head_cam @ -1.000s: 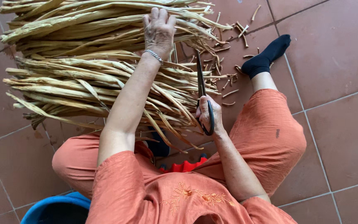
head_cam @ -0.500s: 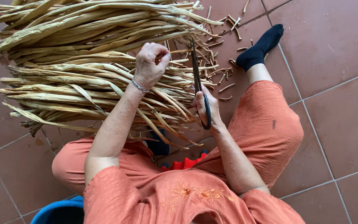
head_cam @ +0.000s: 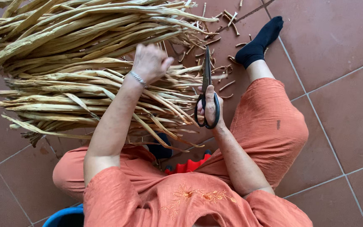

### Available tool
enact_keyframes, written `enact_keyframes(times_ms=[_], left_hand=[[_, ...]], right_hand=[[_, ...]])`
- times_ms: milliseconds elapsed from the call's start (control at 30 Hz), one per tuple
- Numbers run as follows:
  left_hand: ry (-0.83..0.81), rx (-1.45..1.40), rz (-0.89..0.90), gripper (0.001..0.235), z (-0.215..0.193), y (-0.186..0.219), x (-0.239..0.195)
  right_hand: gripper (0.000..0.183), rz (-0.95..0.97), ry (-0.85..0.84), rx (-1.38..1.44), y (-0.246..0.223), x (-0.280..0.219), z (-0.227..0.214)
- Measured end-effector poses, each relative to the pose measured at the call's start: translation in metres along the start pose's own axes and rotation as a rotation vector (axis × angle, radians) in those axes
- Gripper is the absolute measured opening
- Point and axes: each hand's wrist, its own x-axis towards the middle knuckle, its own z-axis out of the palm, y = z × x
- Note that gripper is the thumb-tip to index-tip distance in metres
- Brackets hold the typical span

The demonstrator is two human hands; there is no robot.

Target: The person sits on a low stool and uses shears to cut dried plant stalks into shorter pieces. They hold the stalks with one hand and repeatedly snip them, dropping the cut pieces onto the tiled floor.

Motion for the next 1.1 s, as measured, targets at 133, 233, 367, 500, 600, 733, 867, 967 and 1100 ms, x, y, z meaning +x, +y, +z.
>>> enact_keyframes(times_ms=[133,233,367,500,600,733,867,967,1100], left_hand=[[0.701,-0.015,0.287,0.016,0.004,0.007,0.050],[0.826,0.213,0.253,0.011,0.008,0.007,0.094],[0.889,0.366,0.200,0.013,0.017,0.000,0.117],[0.801,0.047,0.264,0.016,0.013,-0.004,0.099],[0.775,-0.061,0.254,0.018,0.004,-0.003,0.066],[0.798,-0.076,0.277,0.020,-0.009,0.001,0.028],[0.810,-0.115,0.266,0.020,-0.020,0.009,0.012],[0.800,-0.117,0.286,0.019,-0.025,0.012,0.006],[0.786,-0.124,0.313,0.019,-0.023,0.011,-0.002]], right_hand=[[0.072,-0.022,0.020,0.047,0.006,0.001,-0.004],[0.072,-0.063,0.015,0.020,0.008,0.001,-0.009],[0.073,-0.027,-0.018,0.081,0.012,0.005,-0.015],[0.073,-0.008,-0.043,0.013,0.022,0.009,-0.020],[0.072,-0.027,-0.043,0.001,0.029,0.013,-0.021],[0.068,-0.226,-0.052,-0.172,0.030,0.014,-0.019],[0.076,-0.289,-0.031,-0.241,0.015,0.009,-0.011],[0.074,-0.303,-0.006,-0.245,0.002,0.007,-0.009],[0.067,-0.183,-0.009,-0.180,-0.007,0.006,-0.011]])
